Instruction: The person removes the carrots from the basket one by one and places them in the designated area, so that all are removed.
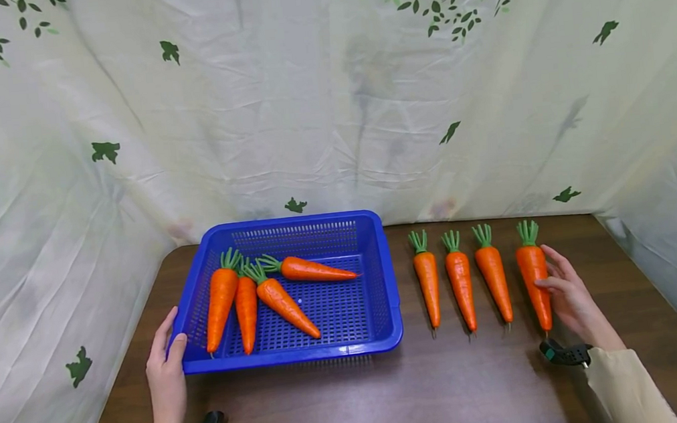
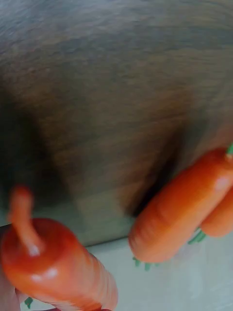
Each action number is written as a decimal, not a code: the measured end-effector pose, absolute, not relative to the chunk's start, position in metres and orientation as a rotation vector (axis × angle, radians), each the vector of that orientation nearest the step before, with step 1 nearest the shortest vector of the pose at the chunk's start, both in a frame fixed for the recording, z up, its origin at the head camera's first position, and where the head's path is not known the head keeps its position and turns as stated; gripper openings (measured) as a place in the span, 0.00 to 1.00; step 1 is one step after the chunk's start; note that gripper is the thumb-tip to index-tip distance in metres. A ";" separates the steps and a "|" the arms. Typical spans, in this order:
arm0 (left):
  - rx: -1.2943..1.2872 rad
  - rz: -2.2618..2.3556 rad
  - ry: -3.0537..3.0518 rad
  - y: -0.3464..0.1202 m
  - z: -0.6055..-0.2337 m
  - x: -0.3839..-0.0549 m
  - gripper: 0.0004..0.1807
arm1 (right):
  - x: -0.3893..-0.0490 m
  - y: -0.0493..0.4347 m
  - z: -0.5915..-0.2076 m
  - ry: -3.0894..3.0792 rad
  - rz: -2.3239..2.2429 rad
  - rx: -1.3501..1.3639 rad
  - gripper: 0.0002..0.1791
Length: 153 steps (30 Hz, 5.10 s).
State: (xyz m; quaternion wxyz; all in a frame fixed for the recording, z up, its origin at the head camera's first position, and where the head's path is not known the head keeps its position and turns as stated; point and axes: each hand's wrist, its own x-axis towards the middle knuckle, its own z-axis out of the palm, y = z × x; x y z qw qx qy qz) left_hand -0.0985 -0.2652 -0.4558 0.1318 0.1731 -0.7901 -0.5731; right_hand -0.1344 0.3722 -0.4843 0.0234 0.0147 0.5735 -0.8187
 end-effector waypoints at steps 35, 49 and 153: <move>0.512 -1.667 -2.301 -0.266 -0.457 -0.099 0.26 | -0.155 0.375 -0.481 2.440 -1.819 0.215 0.37; 0.513 -1.662 -2.295 -0.266 -0.457 -0.099 0.26 | -0.152 0.367 -0.479 2.625 -1.663 0.286 0.36; 0.486 -1.683 -2.255 -0.265 -0.458 -0.098 0.25 | -0.184 0.119 -0.361 1.763 -2.065 -0.528 0.31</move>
